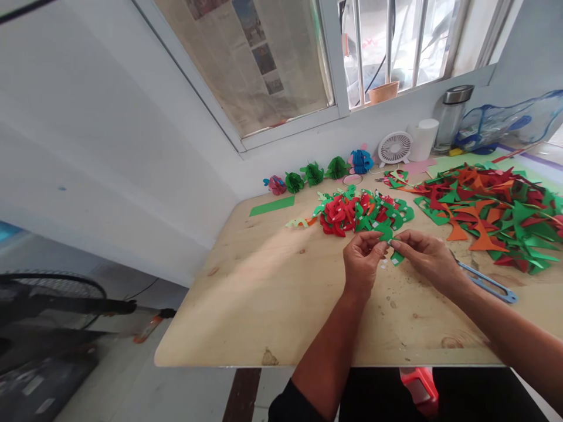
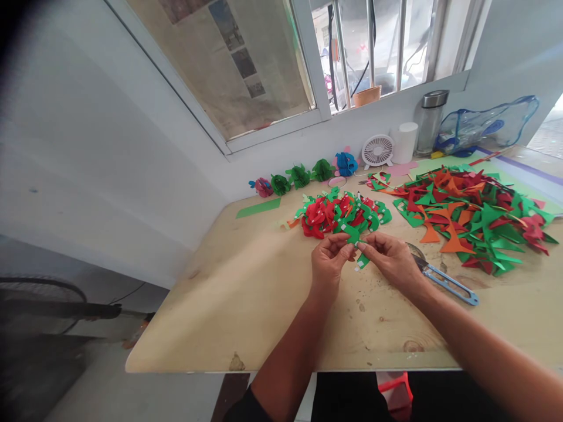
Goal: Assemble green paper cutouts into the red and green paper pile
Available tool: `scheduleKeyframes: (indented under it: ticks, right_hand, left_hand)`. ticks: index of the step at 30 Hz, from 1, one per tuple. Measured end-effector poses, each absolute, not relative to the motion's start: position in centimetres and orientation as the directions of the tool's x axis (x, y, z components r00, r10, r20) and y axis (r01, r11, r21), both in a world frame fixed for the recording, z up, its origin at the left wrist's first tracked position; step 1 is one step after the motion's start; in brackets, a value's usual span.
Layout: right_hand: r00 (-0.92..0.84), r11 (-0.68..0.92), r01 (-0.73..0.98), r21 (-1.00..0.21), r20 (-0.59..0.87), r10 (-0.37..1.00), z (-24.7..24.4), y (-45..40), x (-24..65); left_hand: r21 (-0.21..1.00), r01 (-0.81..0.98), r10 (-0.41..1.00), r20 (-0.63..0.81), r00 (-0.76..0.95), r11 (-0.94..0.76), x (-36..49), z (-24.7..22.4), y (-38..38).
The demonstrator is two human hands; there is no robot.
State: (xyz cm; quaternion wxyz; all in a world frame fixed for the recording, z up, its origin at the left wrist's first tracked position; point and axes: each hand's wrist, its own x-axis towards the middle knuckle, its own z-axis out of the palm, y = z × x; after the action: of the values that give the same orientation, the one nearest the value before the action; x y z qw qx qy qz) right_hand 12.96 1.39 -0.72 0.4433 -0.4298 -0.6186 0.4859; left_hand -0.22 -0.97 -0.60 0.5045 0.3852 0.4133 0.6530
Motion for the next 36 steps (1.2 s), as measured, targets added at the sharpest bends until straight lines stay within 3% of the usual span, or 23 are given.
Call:
scheduleKeyframes:
  ticks: [12, 27, 36]
  right_hand:
    - [-0.192, 0.218, 0.103, -0.971, 0.195, 0.962, -0.9, 1.5, 13.1]
    - [-0.141, 0.343, 0.401, -0.849, 0.313, 0.939, -0.5, 1.2, 13.3]
    - [-0.143, 0.398, 0.482, -0.781, 0.378, 0.915, 0.2, 0.8, 13.1]
  left_hand:
    - [0.927, -0.347, 0.982, 0.090, -0.163, -0.143, -0.2, -0.4, -1.1]
    - [0.934, -0.329, 0.984, 0.097, -0.149, -0.142, -0.1, -0.4, -1.3]
    - [0.939, -0.320, 0.984, 0.082, -0.156, -0.129, -0.1, -0.3, -1.3]
